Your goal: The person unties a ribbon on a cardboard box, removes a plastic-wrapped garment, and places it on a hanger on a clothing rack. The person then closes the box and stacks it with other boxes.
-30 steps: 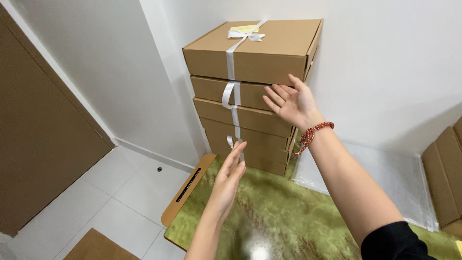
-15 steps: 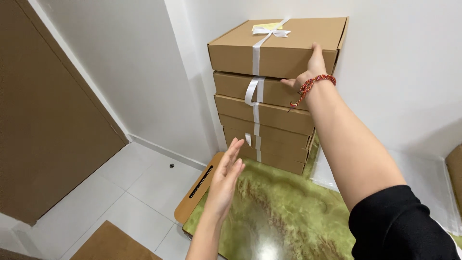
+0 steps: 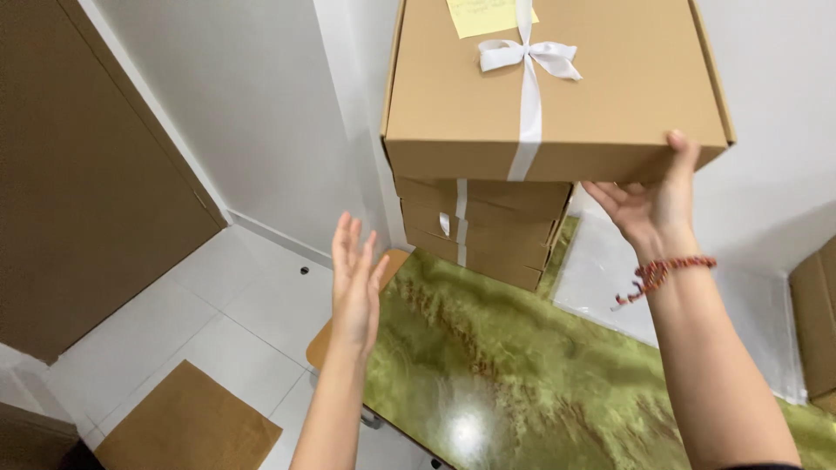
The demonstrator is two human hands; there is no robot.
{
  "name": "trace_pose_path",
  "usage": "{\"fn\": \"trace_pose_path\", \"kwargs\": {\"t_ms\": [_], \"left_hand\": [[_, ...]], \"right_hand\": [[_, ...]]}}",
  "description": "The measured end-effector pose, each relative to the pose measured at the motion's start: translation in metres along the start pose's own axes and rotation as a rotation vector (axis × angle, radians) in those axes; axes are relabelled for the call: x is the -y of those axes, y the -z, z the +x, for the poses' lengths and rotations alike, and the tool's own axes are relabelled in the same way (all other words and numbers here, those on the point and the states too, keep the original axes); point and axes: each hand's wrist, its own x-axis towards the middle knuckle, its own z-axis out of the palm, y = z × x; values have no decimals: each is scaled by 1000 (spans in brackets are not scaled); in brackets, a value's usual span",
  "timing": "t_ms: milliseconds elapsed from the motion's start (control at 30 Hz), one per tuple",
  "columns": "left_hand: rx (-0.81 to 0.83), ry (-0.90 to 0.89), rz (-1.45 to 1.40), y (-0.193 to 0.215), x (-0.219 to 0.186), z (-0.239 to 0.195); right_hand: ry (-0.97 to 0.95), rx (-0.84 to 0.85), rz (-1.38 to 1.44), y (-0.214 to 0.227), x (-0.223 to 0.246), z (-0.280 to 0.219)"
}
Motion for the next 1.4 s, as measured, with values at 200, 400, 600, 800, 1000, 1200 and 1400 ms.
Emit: {"fn": "trace_pose_path", "kwargs": {"t_ms": [200,400,600,800,1000,1200,1400], "left_hand": [[50,-27,-26,-9,-11,-6],[148,-223,201,25,-4,-45],[-220,90,205,91,20,-98],[-426,225,496,152,97,-127],[-356,377,638,182,209,-120],[-340,269,981,161,257,-118],[-335,-172,1508,140,259,-101]], "right_hand": [[18,96,-307,80,-8,-98],[-55,182,-248,179,-79,-99],[-233,447,-235,264,-182,-89],[-441,316,-257,277,-249,-96],[-551,68,-427,265,-252,-111],[-539,-125,-514,235,-230,-126],[-231,-289,-929,187,-196,-126]]}}
